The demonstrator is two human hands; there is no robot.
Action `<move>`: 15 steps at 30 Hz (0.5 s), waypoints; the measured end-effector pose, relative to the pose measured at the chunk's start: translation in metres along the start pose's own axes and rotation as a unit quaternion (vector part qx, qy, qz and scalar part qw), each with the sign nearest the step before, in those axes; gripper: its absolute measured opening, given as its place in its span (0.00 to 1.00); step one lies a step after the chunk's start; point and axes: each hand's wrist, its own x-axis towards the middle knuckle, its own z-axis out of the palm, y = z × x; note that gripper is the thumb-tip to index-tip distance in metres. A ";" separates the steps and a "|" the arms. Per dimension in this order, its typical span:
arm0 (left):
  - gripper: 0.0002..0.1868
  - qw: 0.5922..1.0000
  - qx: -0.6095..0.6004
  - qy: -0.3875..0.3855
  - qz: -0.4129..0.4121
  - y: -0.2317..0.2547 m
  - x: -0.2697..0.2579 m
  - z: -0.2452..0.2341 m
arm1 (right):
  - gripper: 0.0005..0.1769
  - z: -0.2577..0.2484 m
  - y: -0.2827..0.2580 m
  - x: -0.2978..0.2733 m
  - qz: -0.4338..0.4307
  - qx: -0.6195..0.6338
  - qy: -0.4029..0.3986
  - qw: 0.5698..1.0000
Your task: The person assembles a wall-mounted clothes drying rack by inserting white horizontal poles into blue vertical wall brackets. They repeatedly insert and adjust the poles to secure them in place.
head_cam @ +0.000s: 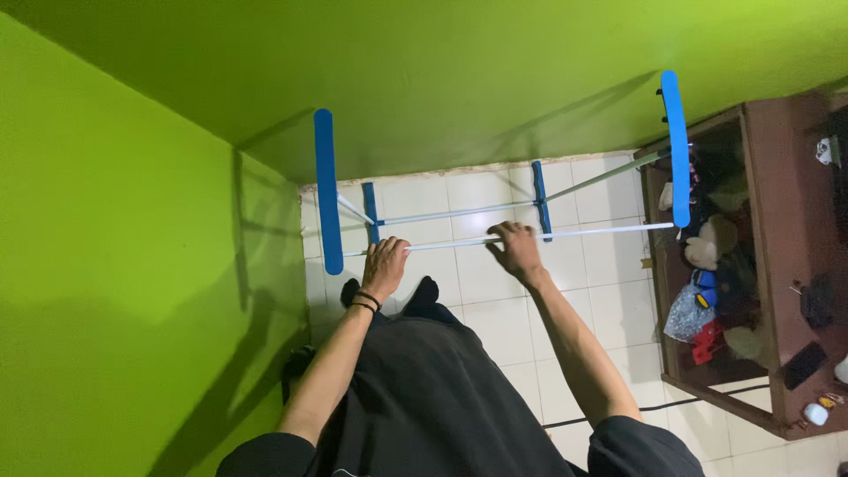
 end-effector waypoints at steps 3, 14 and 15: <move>0.08 1.000 -0.005 0.006 -0.001 0.001 0.002 -0.001 | 0.17 -0.015 0.029 -0.013 0.022 -0.029 0.086 0.996; 0.10 1.000 -0.015 -0.010 0.014 0.018 0.013 0.003 | 0.08 -0.023 0.041 -0.039 0.093 -0.043 0.094 0.990; 0.12 0.999 -0.030 -0.011 0.034 0.020 0.016 0.004 | 0.08 -0.020 0.036 -0.036 0.094 -0.040 0.092 0.991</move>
